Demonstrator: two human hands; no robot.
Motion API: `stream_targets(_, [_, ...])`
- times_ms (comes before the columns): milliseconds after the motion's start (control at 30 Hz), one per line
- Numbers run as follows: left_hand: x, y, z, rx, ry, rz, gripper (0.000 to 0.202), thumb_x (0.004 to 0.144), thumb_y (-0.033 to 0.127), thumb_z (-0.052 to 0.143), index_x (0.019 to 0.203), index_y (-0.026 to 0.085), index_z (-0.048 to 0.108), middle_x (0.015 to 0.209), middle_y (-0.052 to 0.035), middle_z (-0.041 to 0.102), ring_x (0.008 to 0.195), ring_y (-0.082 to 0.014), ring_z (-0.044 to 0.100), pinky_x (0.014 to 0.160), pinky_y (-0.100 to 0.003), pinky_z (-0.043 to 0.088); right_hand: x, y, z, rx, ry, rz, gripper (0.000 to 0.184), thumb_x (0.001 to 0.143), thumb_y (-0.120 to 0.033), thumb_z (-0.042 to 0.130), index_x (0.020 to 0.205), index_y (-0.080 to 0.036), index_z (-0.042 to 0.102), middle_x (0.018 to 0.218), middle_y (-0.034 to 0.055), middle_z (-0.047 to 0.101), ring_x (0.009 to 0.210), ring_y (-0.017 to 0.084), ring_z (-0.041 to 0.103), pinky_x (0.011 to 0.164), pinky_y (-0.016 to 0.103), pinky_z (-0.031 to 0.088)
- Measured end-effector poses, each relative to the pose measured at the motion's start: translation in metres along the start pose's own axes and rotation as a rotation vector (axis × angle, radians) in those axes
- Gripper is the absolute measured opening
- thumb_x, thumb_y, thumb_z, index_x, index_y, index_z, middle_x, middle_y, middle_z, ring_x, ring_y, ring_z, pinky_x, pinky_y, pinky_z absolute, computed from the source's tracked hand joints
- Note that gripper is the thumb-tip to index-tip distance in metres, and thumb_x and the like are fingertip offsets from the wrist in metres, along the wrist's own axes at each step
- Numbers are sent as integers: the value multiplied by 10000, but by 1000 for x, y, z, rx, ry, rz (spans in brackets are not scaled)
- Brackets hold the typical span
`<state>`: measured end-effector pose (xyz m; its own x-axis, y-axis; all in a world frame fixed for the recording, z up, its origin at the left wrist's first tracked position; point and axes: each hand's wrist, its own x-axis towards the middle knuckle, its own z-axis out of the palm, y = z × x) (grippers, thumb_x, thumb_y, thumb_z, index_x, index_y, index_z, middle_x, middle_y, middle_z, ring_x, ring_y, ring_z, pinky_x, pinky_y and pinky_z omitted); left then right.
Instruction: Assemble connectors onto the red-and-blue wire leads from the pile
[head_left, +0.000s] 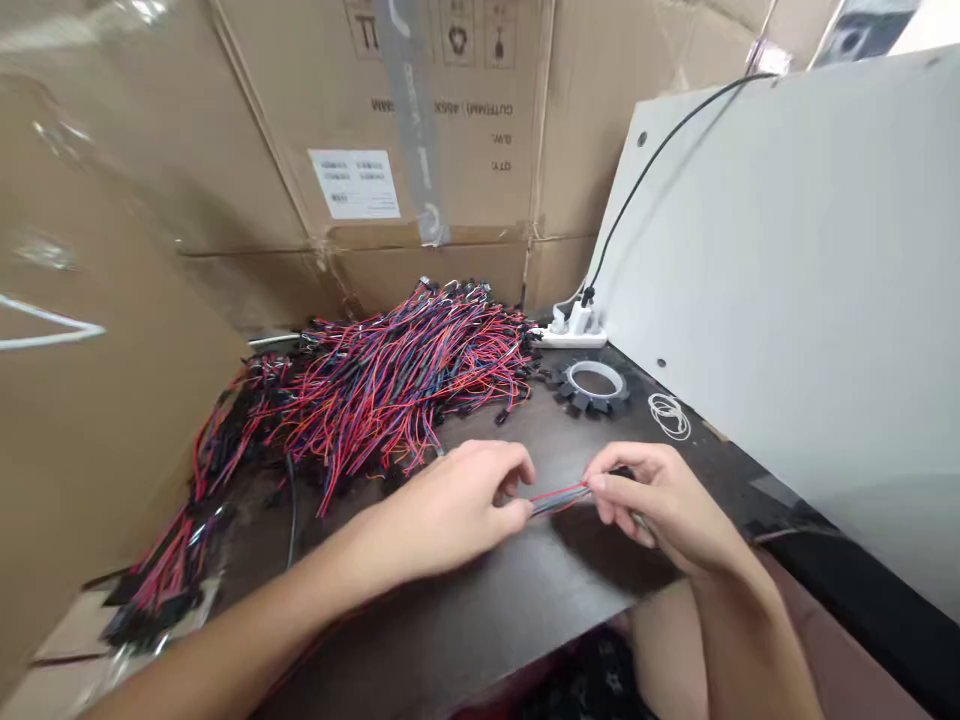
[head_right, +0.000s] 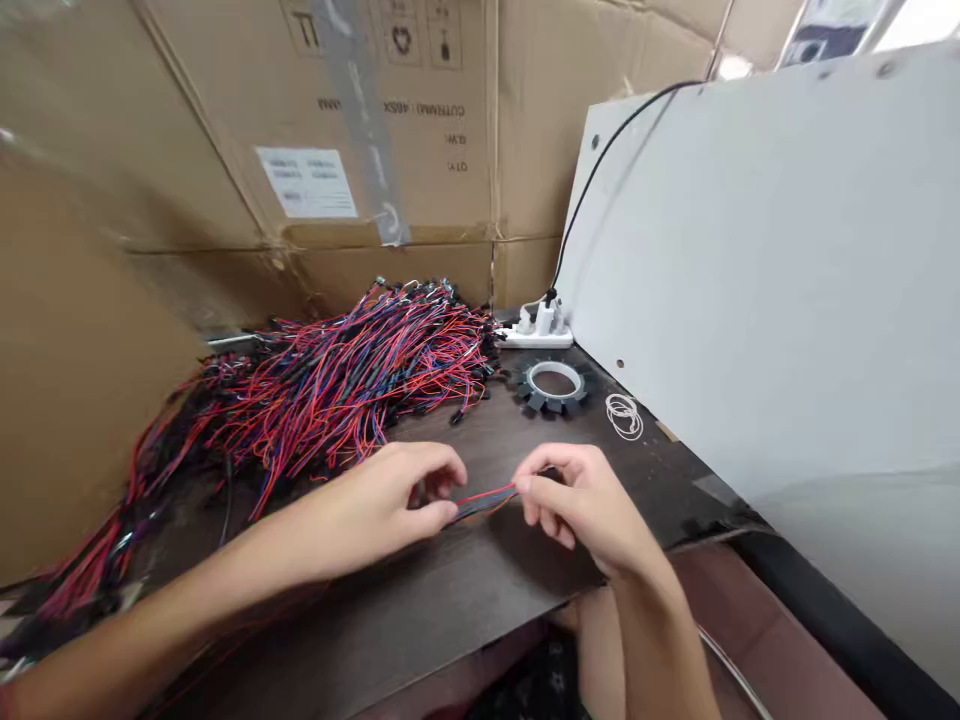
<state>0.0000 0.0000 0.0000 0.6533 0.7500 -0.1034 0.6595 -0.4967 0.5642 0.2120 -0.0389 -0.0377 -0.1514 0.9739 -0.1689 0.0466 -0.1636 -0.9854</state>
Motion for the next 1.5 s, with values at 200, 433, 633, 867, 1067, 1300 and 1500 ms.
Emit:
stream_targets(200, [-3,8,22,-54,150,95,81,797,206,576,871,181,599,856,-2,603,813,-154,549,715,-263,397,4,-2,28,42,2,-15,135,725,-264,625,705,-133,600,472,-22,557,331,43,404,282,110,262])
stream_targets(433, [0,2,23,-48,185,123,143,784,111,499,770,163,632,754,-4,611,688,-121,530,634,-233,361,4,0,32,43,-19,-24,111,724,-242,611,698,-135,598,475,-21,562,330,44,409,280,113,259])
stream_targets(633, [1,3,23,-82,219,137,149,743,97,489,737,148,629,701,1,600,637,-107,510,619,-224,350,5,0,31,34,-14,-33,132,726,-259,625,710,-129,612,478,-17,564,335,45,414,280,114,267])
stream_targets(867, [3,5,21,-222,158,55,123,742,117,501,716,149,617,651,11,612,594,-103,518,588,-211,362,3,1,25,17,-11,-49,148,733,-270,639,714,-124,630,487,-10,568,341,45,418,285,115,280])
stream_targets(1067, [2,4,23,-403,40,12,140,834,179,465,769,149,585,577,26,568,488,-82,518,543,-191,393,3,-1,20,9,-20,-61,166,747,-286,653,730,-121,644,490,-2,579,347,50,432,285,113,285])
stream_targets(1300, [2,3,23,-414,6,14,167,825,163,480,803,135,643,612,14,576,487,-78,513,549,-192,399,-1,-1,16,6,-4,-60,182,736,-298,668,725,-118,642,491,2,582,348,52,432,286,117,289])
stream_targets(1500, [1,7,19,-352,31,69,148,817,207,564,822,140,695,675,10,604,548,-81,508,560,-185,380,0,-2,15,8,2,-71,194,737,-311,667,725,-121,628,498,1,578,353,56,435,287,121,288])
